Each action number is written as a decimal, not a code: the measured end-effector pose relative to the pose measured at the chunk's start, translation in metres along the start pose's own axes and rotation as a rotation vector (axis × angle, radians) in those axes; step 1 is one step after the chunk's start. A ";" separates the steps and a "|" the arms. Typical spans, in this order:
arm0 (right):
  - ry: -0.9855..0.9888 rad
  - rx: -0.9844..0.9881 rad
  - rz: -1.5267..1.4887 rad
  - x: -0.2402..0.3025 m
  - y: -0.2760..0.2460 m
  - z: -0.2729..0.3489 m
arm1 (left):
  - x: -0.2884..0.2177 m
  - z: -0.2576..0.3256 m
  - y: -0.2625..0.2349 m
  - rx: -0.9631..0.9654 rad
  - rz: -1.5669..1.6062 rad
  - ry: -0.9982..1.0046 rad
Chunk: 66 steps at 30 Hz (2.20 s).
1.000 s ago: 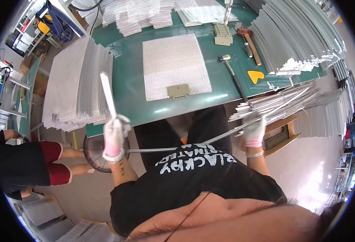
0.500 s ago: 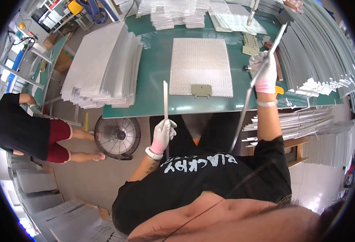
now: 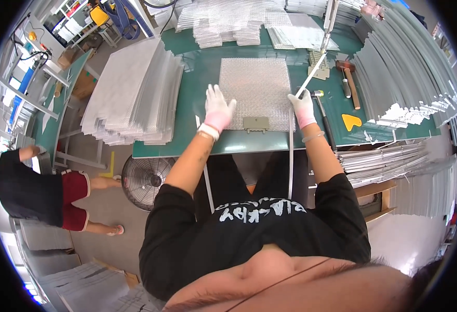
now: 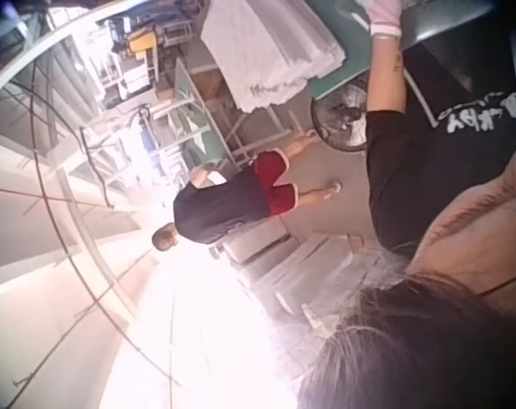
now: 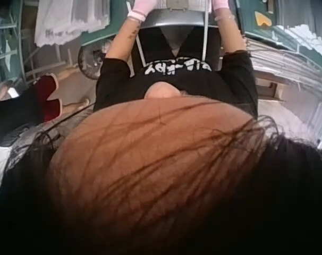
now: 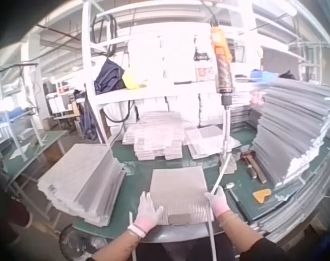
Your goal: Assembling mesh filter screens by fitting mesh sheets into metal frames and securing them with a mallet and power drill.
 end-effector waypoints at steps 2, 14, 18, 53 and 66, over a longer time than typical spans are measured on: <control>0.018 0.085 0.230 0.019 0.001 0.014 | 0.036 -0.021 0.039 0.322 -0.260 -0.221; -0.125 0.257 0.475 0.038 0.010 0.006 | -0.008 -0.003 0.026 0.274 -0.427 -0.062; -0.152 0.306 0.449 0.038 0.012 0.031 | -0.098 0.049 -0.002 0.037 0.018 0.465; 0.214 0.430 -0.571 -0.003 -0.002 0.219 | -0.059 0.119 0.110 0.295 1.984 -0.357; 0.306 0.547 -0.601 -0.011 0.004 0.219 | -0.078 0.069 0.151 0.201 2.117 -0.714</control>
Point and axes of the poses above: each hand's wrist, its own z-axis away from the middle knuckle, its own y-axis out of the palm, x = y × z, the point moved 10 cm from there along -z, towards the middle knuckle, and after that the axes turned 11 degrees about z, right-handed, at the moved point
